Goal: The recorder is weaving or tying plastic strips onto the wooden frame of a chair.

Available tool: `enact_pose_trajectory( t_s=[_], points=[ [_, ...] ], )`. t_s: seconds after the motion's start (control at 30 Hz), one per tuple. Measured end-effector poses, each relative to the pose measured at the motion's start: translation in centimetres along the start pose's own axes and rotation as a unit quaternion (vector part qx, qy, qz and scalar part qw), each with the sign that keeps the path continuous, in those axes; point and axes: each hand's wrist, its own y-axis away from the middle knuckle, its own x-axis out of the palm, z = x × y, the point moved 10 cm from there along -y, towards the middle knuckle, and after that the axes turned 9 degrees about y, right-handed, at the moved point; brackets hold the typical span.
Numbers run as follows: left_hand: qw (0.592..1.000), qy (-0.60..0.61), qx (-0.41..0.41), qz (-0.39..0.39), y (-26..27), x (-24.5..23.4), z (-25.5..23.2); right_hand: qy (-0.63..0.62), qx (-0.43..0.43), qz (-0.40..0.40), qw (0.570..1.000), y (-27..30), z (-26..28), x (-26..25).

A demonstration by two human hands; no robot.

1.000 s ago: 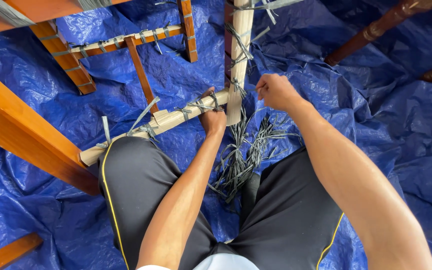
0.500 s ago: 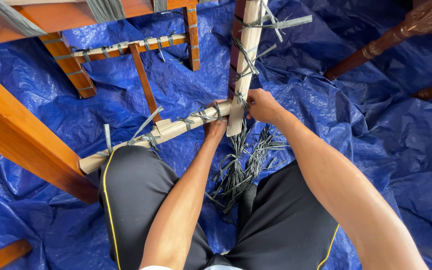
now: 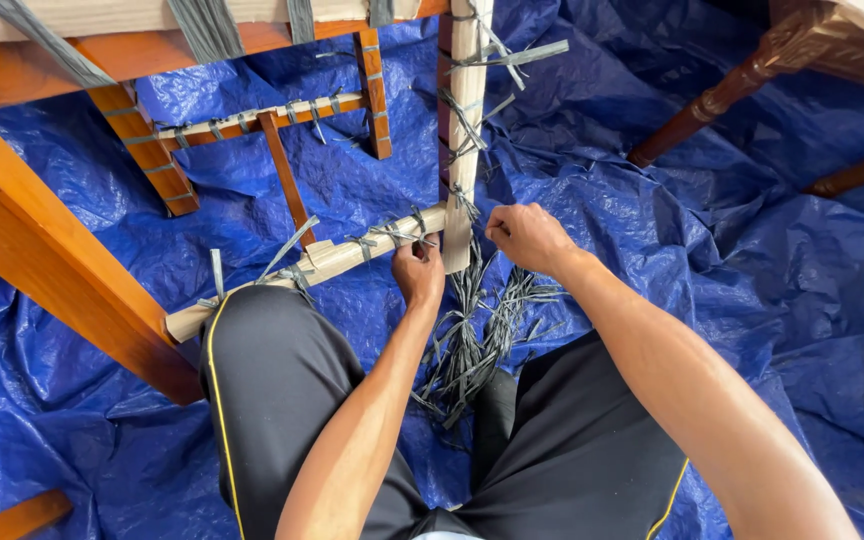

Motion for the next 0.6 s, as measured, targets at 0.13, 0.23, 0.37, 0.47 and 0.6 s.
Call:
enact_pose_trajectory(
  t_s=[0.13,0.23,0.37,0.47,0.6],
  points=[
    [0.998,0.019,-0.057,0.003,2.5,-0.6,-2.1,0.021,-0.029,-0.010,0.999,1.6,1.7,-1.0],
    [0.998,0.047,-0.041,0.005,3.8,-1.3,-4.8,0.027,-0.065,-0.025,0.997,2.1,3.7,-1.9],
    [0.999,0.051,0.006,0.017,5.4,-1.7,-6.1,0.046,-0.127,-0.036,0.990,3.2,6.2,-2.5],
    [0.999,0.016,0.042,0.031,6.7,-1.5,-7.3,0.066,-0.146,-0.047,0.986,3.7,7.2,-3.0],
    [0.996,-0.003,0.058,0.075,8.0,-1.0,-11.2,0.073,-0.154,-0.063,0.983,4.2,7.5,-4.0]
  ],
)
